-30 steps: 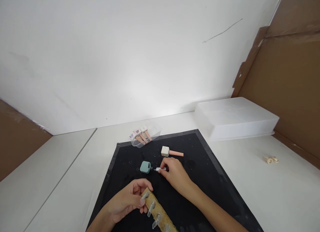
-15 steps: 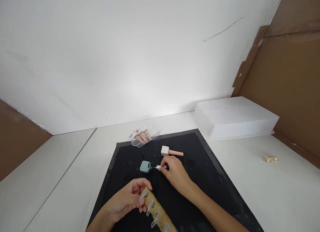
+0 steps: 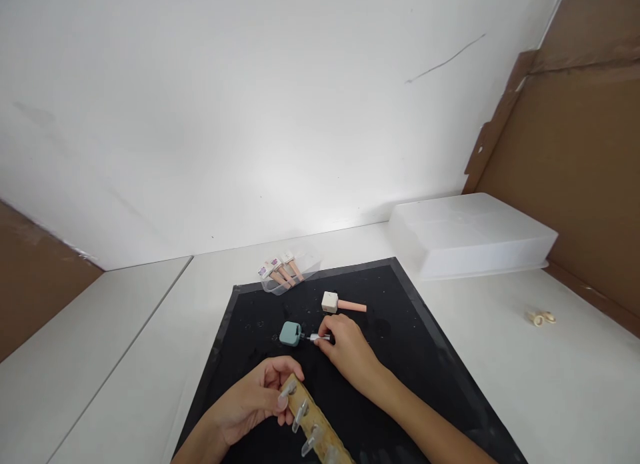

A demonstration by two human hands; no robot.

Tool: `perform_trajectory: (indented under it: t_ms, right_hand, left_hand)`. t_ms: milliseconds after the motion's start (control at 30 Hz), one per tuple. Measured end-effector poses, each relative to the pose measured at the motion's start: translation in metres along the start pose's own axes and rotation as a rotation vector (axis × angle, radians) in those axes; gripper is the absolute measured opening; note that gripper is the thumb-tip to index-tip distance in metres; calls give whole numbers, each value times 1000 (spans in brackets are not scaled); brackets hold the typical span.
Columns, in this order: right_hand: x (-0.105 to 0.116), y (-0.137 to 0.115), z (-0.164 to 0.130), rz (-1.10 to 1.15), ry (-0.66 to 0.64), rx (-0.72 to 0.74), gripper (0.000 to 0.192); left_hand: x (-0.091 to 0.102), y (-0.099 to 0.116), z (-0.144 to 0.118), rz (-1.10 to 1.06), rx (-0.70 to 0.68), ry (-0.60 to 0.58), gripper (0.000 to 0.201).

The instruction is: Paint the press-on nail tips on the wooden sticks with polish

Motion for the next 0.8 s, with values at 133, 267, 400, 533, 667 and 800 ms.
perform_trajectory:
  t_ms: [133,267,400,533,667,800]
  right_hand:
    - [-1,3,1,22,-10,-19,10]
    - [-2,8,3,62,-26,-43,9]
    - [-2,11,4,119,-38,-54,10]
    - [7,14,6,171,-5,-62,12]
    - [21,12,6,248,36,-50,14]
    - [34,5,4,360,40,-27,8]
  left_hand:
    - [0,1,0,-6,-2,0,35]
    - [1,0,-1,-9,-1,4,34]
    - [2,-1,-1,-14,-4,-5,33]
    - [2,1,-1,-11,-21,0,32]
    - [2,3,-4,-19,-28,3,31]
    - [4,5,-6,-37,-47,13,30]
Point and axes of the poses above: each hand's wrist, its own z-axis towards the middle knuckle, its own x-axis out of the back of the hand, y = z × x, the point moved 10 cm from there along z, towards the middle knuckle, and after that the axes turned 10 degrees about -z, right-handed, at the moved point
